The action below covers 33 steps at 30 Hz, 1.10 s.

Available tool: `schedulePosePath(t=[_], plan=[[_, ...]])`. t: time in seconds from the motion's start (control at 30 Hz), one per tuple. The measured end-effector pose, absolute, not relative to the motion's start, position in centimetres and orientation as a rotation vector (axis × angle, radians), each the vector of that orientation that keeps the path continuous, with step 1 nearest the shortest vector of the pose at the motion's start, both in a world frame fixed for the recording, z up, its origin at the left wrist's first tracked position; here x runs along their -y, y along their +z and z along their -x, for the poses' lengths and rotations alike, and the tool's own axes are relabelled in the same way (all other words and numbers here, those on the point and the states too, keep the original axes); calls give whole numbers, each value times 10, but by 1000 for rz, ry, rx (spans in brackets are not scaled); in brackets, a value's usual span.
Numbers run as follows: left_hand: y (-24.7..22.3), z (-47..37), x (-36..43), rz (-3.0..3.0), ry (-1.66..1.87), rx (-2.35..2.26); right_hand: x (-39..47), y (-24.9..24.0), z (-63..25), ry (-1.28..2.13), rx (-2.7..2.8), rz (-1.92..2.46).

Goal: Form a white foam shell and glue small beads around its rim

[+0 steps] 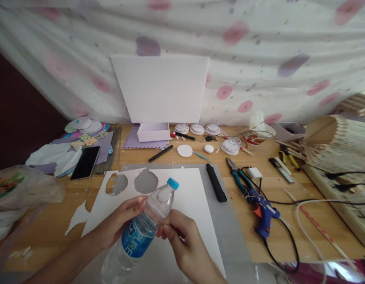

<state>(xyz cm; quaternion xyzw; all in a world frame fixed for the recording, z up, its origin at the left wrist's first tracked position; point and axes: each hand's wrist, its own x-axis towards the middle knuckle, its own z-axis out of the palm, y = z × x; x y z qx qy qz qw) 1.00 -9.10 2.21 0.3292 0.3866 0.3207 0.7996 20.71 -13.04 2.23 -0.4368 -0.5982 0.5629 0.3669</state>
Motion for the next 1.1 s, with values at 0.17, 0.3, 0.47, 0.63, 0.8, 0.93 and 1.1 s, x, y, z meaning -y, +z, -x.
schedulePosePath(t=[0.17,0.3,0.47,0.63,0.8,0.93,1.1], plan=[[10,-10,102,-608,702,-752,128,32,-202,1431,1603,1133],[4,-9,110,-534,745,-756,124,38,-199,1467,1653,1112],[4,-3,116,-528,774,-770,123,41,-198,1493,1761,1117],[3,2,120,-480,783,-741,126,43,-199,1502,1858,1295],[0,5,121,-385,781,-711,125,40,-198,1441,1915,1316],[-2,2,119,-361,782,-678,120,34,-195,1558,1799,1257],[1,-3,117,-362,752,-640,116,34,-195,1644,1699,1214]])
